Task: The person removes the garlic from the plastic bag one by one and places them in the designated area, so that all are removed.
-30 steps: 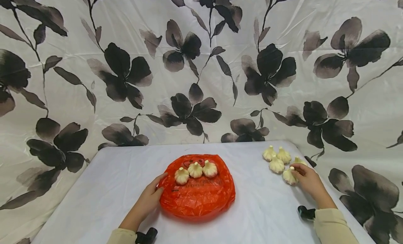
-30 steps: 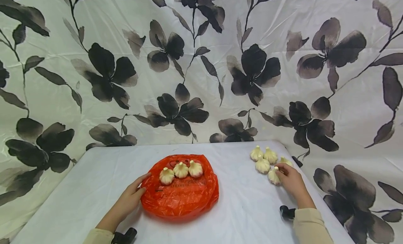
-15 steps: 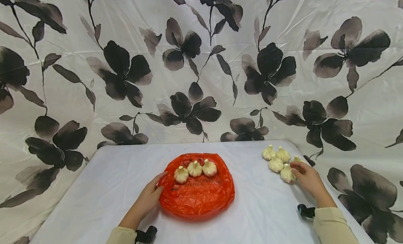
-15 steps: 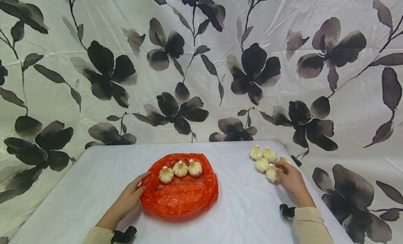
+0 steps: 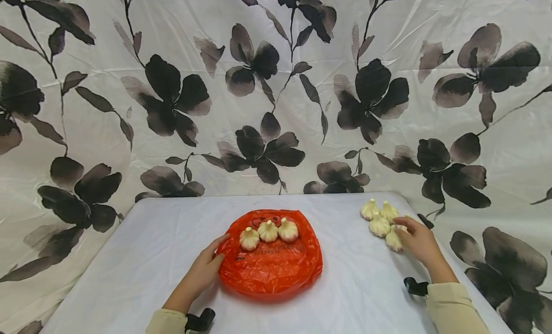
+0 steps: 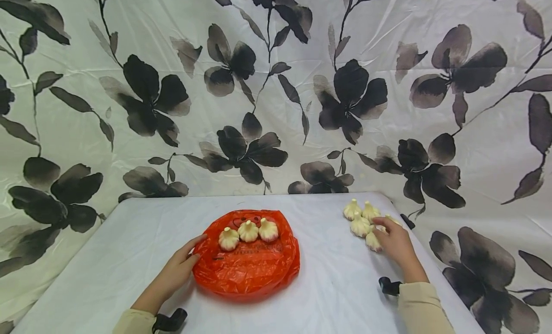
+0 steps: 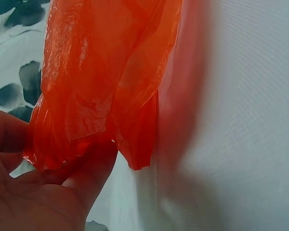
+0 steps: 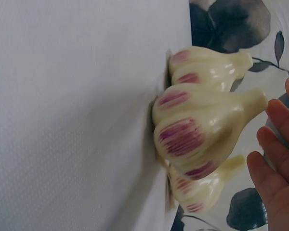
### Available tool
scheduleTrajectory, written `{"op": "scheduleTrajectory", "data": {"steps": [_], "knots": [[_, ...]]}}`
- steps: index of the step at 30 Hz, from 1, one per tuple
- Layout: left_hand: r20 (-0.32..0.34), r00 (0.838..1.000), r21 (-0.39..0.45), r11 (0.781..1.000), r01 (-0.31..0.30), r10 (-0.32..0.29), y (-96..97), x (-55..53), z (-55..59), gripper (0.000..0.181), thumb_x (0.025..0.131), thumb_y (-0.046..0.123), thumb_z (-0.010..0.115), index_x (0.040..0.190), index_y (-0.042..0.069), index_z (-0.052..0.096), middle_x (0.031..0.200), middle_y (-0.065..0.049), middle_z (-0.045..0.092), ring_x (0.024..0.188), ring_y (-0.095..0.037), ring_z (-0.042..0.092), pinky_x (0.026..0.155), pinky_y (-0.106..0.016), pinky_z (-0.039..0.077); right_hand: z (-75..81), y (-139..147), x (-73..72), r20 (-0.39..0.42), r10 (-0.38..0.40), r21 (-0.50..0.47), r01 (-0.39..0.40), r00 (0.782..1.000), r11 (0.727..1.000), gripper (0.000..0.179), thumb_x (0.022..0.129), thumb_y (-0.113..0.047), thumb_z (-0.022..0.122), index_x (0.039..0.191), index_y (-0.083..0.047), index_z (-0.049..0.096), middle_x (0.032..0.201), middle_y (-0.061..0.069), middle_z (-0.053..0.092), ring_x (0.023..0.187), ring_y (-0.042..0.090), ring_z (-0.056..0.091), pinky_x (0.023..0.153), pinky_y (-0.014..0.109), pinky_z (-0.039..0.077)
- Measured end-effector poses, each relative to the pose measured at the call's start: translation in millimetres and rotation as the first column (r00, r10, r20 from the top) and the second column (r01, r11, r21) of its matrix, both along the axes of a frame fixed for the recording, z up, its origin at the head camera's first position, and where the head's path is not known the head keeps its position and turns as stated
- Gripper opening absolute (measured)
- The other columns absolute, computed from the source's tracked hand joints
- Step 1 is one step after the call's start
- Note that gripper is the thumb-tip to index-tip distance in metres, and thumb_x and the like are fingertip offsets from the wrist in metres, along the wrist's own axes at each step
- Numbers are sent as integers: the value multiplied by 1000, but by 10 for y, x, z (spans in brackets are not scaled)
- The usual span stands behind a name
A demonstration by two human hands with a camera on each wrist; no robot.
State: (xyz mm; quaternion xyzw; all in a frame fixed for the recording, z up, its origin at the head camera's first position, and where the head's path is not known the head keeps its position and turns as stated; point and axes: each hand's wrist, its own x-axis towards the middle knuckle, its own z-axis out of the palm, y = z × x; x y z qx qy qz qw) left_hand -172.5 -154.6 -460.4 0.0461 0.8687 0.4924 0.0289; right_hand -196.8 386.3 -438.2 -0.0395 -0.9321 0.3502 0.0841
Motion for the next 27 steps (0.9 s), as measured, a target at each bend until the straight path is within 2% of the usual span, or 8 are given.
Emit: {"op": "scheduleTrajectory", "data": {"steps": [6, 14, 16, 18, 20, 23, 27], "knots": [[2, 1000, 2, 1000, 0, 0, -19, -5, -13, 53, 98, 9, 39, 149, 20, 36, 156, -15, 33, 144, -40, 30, 110, -59, 34, 30, -128, 25, -26, 25, 59, -23, 999, 998, 39, 98, -24, 53, 132, -6, 54, 139, 25, 52, 129, 51, 43, 102, 62, 41], [-6, 1000, 30, 999, 18, -18, -35, 9, -5, 53, 97, 6, 39, 149, 18, 38, 156, -16, 34, 143, -40, 30, 111, -61, 32, 71, -260, -9, -106, 100, 96, -89, 989, 991, 34, 96, -18, 58, 128, -6, 59, 132, 25, 58, 121, 50, 52, 94, 62, 46], [1, 1000, 27, 1000, 15, -15, -37, 11, -4, 52, 97, 7, 39, 149, 18, 37, 156, -16, 34, 144, -40, 30, 112, -60, 32, 83, -291, -22, -96, 100, 109, -89, 990, 990, 34, 95, -19, 59, 128, -8, 60, 131, 25, 58, 118, 48, 54, 89, 59, 48], [9, 1000, 25, 1000, 13, -13, -37, 11, -2, 52, 97, 8, 39, 149, 19, 37, 156, -15, 34, 144, -40, 30, 112, -60, 32, 104, -327, -33, -74, 94, 111, -86, 993, 990, 35, 95, -21, 59, 128, -10, 60, 126, 25, 61, 105, 44, 60, 79, 52, 51], [14, 1000, 23, 1000, 10, -10, -37, 11, 0, 53, 97, 8, 39, 149, 19, 37, 156, -15, 34, 144, -40, 31, 111, -60, 33, 129, -367, -43, -65, 94, 118, -86, 993, 989, 35, 95, -22, 60, 128, -11, 60, 126, 23, 62, 100, 39, 61, 75, 46, 50], [16, 1000, 19, 1000, 8, -8, -41, 14, 0, 53, 97, 8, 39, 149, 19, 37, 156, -15, 33, 143, -40, 31, 111, -60, 34, 182, -435, -48, -62, 112, 121, -104, 992, 987, 35, 95, -22, 59, 128, -11, 60, 128, 22, 61, 105, 40, 60, 79, 50, 51], [18, 1000, 12, 1000, 3, -3, -43, 15, 0, 53, 98, 8, 39, 149, 20, 37, 156, -15, 33, 143, -40, 31, 110, -59, 36, 238, -528, -65, -61, 135, 114, -128, 989, 985, 35, 96, -23, 59, 129, -11, 59, 135, 20, 57, 124, 44, 51, 93, 60, 45]]}}
